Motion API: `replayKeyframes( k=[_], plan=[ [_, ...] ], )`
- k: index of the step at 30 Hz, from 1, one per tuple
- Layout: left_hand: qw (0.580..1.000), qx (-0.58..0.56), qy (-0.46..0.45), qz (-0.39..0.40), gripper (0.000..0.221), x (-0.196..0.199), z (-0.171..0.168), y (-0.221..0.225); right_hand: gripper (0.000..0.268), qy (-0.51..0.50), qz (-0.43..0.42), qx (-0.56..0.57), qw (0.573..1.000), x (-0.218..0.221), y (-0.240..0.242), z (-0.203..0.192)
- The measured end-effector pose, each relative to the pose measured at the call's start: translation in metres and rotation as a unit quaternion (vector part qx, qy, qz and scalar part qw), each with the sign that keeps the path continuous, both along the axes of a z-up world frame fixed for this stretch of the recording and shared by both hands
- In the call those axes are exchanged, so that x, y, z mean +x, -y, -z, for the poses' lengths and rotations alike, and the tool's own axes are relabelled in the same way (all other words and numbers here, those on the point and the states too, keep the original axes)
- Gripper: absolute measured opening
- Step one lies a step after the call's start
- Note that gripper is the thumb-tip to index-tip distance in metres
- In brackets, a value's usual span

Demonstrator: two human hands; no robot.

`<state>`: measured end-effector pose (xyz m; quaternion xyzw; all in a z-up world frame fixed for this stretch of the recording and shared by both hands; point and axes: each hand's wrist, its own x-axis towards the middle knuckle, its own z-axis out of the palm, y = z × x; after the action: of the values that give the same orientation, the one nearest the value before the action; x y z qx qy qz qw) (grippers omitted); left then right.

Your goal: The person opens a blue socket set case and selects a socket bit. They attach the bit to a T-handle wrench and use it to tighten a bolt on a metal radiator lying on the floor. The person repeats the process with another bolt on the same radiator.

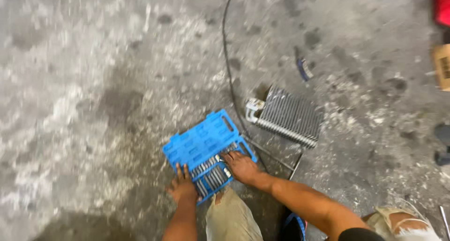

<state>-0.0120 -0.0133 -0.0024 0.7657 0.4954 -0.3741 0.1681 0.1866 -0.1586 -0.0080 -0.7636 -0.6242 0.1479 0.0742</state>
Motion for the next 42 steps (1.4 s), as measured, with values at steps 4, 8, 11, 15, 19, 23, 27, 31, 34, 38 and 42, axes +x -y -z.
replayKeyframes(
  k=[4, 8, 11, 15, 19, 23, 27, 31, 34, 38, 42],
  plan=[
    [1.0, 0.005, 0.0, -0.009, 0.159, -0.004, 0.014, 0.001, 0.07, -0.012, -0.001, -0.014, 1.0, 0.045, -0.003, -0.114],
    [1.0, -0.017, -0.01, -0.024, 0.144, 0.009, 0.008, -0.009, 0.05, -0.012, -0.029, -0.019, 0.999, 0.08, -0.006, -0.212],
    [0.999, -0.022, -0.02, -0.017, 0.133, 0.017, 0.008, -0.021, 0.036, 0.064, -0.075, 0.027, 0.995, 0.095, 0.004, -0.238],
    [0.999, -0.024, -0.016, -0.027, 0.12, 0.049, 0.004, -0.044, 0.024, 0.053, -0.046, 0.116, 0.991, 0.134, 0.013, -0.243],
    [0.998, -0.04, -0.032, -0.033, 0.109, 0.044, 0.01, -0.042, 0.029, 0.02, 0.051, 0.087, 0.995, 0.175, 0.015, -0.222],
    [0.996, -0.063, -0.068, -0.008, 0.1, 0.028, 0.009, -0.032, 0.034, -0.04, 0.138, 0.197, 0.97, 0.209, 0.011, -0.19],
    [0.999, -0.052, 0.0, 0.005, 0.094, 0.062, 0.002, -0.044, 0.03, -0.159, 0.233, 0.258, 0.924, 0.214, 0.014, -0.153],
    [0.95, 0.014, 0.31, -0.042, 0.084, 0.128, -0.03, -0.017, 0.028, -0.168, 0.258, 0.224, 0.925, 0.217, 0.021, -0.138],
    [0.874, -0.026, 0.485, -0.036, 0.07, 0.153, -0.059, 0.026, 0.026, -0.146, 0.249, 0.238, 0.927, 0.218, 0.019, -0.133],
    [0.9, -0.086, 0.41, 0.121, 0.071, 0.158, -0.083, 0.053, 0.026, -0.111, 0.235, 0.237, 0.936, 0.212, 0.008, -0.125],
    [0.889, -0.058, 0.441, 0.11, 0.069, 0.165, -0.091, 0.045, 0.024, -0.079, 0.18, 0.233, 0.952, 0.215, -0.01, -0.126]
  ],
)
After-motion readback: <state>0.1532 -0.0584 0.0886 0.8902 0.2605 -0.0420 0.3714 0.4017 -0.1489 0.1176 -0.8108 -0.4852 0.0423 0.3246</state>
